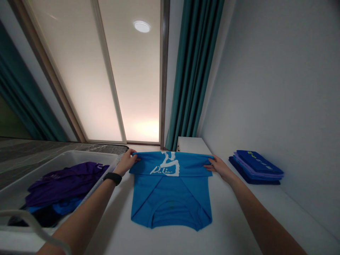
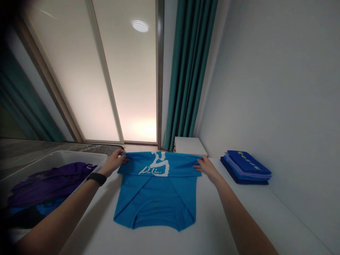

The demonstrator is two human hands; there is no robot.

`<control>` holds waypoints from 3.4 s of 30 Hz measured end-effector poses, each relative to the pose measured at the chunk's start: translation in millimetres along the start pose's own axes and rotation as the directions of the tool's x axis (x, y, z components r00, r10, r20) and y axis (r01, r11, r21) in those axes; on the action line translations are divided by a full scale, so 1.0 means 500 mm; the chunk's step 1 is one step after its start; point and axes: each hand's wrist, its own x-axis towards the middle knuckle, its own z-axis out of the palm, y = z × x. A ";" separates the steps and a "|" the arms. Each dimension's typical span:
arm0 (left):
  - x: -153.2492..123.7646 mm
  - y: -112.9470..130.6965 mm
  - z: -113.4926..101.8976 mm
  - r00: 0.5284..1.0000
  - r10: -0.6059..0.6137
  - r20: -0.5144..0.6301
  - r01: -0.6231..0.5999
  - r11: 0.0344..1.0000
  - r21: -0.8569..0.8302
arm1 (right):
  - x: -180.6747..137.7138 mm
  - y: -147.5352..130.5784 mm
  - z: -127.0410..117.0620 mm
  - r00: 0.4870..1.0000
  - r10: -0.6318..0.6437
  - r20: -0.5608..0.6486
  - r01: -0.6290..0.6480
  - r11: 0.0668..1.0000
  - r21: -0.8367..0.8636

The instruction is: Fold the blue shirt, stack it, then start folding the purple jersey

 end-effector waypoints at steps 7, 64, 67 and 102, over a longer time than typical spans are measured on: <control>-0.031 0.027 -0.013 0.999 0.005 -0.053 -0.015 0.979 -0.202 | -0.020 0.015 -0.006 0.999 -0.024 -0.025 0.027 0.990 0.138; -0.303 -0.067 -0.046 0.870 0.295 0.395 -0.466 0.752 0.465 | -0.204 0.169 -0.001 0.870 -0.438 0.225 0.490 0.725 -0.484; -0.294 -0.076 -0.042 0.869 0.328 0.371 -0.485 0.714 0.505 | -0.202 0.171 0.002 0.875 -0.434 0.214 0.480 0.723 -0.497; -0.286 -0.065 -0.042 0.874 0.338 0.349 -0.465 0.791 0.398 | -0.193 0.168 -0.010 0.877 -0.462 0.131 0.434 0.647 -0.627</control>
